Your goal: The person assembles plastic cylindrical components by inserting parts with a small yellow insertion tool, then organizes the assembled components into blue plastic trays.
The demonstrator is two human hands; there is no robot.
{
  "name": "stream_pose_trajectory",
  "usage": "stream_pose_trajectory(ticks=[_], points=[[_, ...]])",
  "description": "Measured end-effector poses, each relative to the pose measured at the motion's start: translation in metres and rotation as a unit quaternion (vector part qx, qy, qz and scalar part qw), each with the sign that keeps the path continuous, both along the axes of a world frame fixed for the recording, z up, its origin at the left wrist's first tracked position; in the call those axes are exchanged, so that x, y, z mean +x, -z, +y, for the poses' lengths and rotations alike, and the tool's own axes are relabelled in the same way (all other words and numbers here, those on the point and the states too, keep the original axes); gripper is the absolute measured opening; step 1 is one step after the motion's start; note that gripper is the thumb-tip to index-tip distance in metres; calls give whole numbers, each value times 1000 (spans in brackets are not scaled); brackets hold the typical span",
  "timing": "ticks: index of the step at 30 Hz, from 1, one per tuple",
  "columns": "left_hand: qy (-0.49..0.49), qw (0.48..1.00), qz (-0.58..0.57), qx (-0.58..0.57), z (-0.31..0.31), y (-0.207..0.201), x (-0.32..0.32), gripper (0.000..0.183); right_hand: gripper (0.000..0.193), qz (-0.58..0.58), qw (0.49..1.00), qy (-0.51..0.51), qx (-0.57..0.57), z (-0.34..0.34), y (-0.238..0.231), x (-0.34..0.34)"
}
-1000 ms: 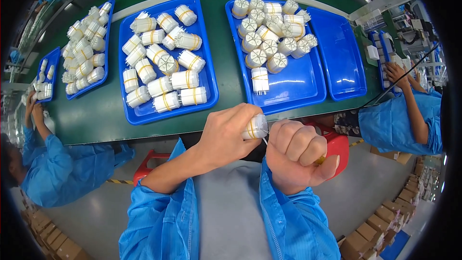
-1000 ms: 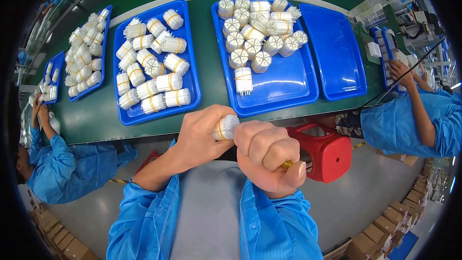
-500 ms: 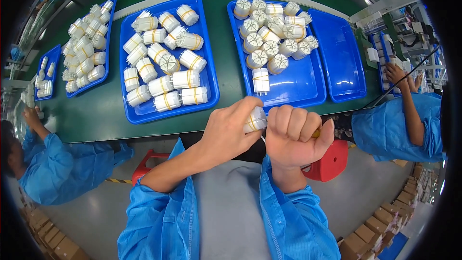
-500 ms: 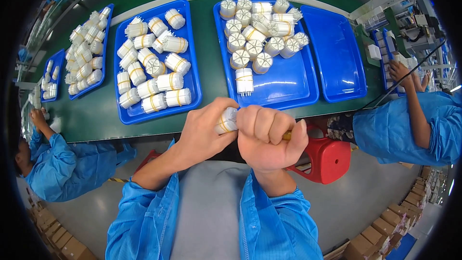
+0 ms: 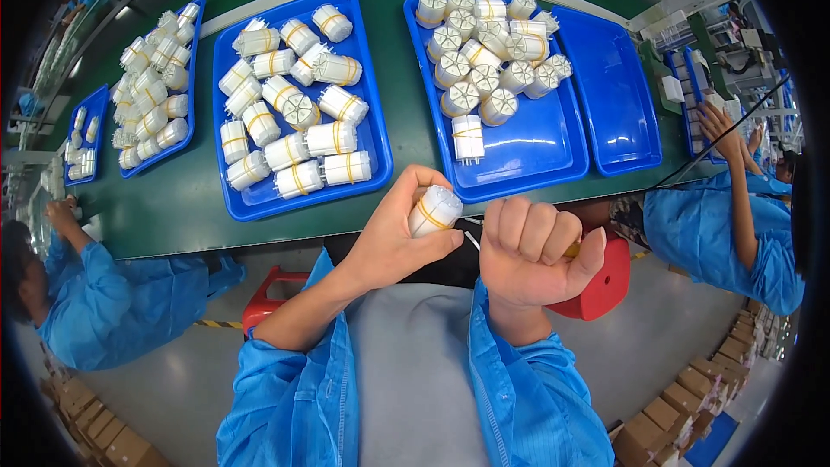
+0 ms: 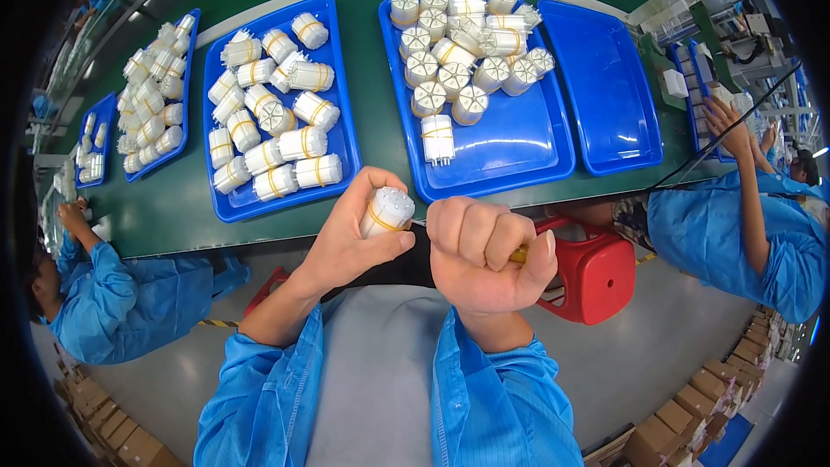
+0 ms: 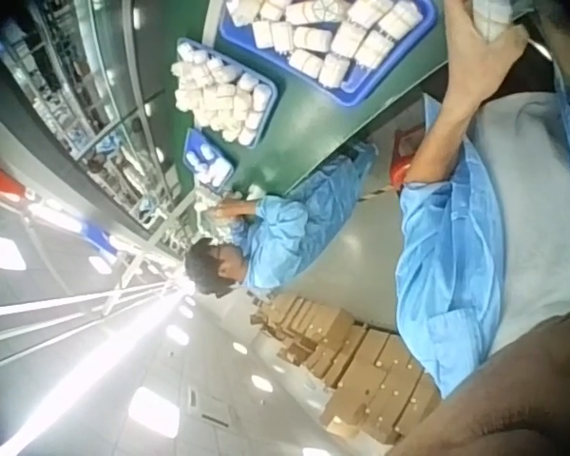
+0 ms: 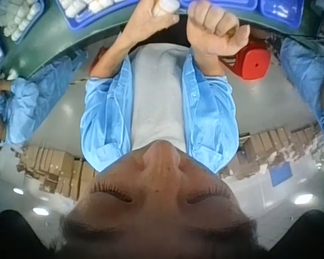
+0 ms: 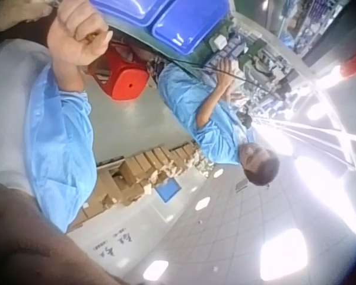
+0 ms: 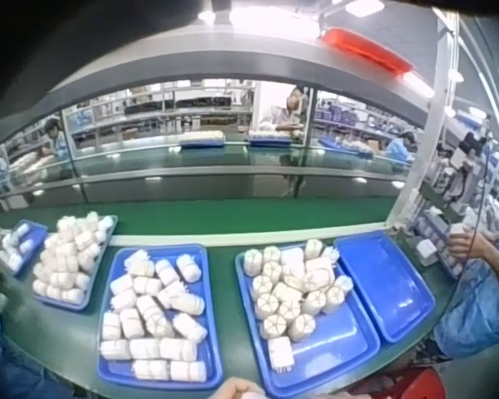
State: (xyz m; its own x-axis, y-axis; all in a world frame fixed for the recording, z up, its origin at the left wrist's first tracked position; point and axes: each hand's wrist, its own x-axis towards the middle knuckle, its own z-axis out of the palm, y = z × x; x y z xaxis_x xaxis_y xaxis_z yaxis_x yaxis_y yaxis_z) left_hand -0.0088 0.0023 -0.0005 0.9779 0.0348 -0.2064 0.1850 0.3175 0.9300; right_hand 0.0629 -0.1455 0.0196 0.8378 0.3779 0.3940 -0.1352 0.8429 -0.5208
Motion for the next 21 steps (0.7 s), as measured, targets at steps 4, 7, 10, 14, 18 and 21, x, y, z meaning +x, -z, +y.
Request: stream_pose_trajectory(ticks=[4,7,10,14,18,21], points=[[-2,995,-7,103,-5,-11,-1,45,54,1,1000,-7,-2,2,2,-1],[-15,990,-26,140,-9,-11,-1,44,54,-6,1000,-20,5,4,4,-1],[-12,980,-39,193,-9,-12,-2,43,54,-10,1000,-21,-4,4,4,-2],[-27,972,-54,229,-9,-9,-3,43,54,-23,999,-22,-5,6,3,-2],[-13,959,-49,278,-7,-7,-1,42,54,-17,998,-61,-3,7,9,2],[-8,950,-43,310,-5,-2,0,42,53,-6,998,-60,-2,11,16,2]])
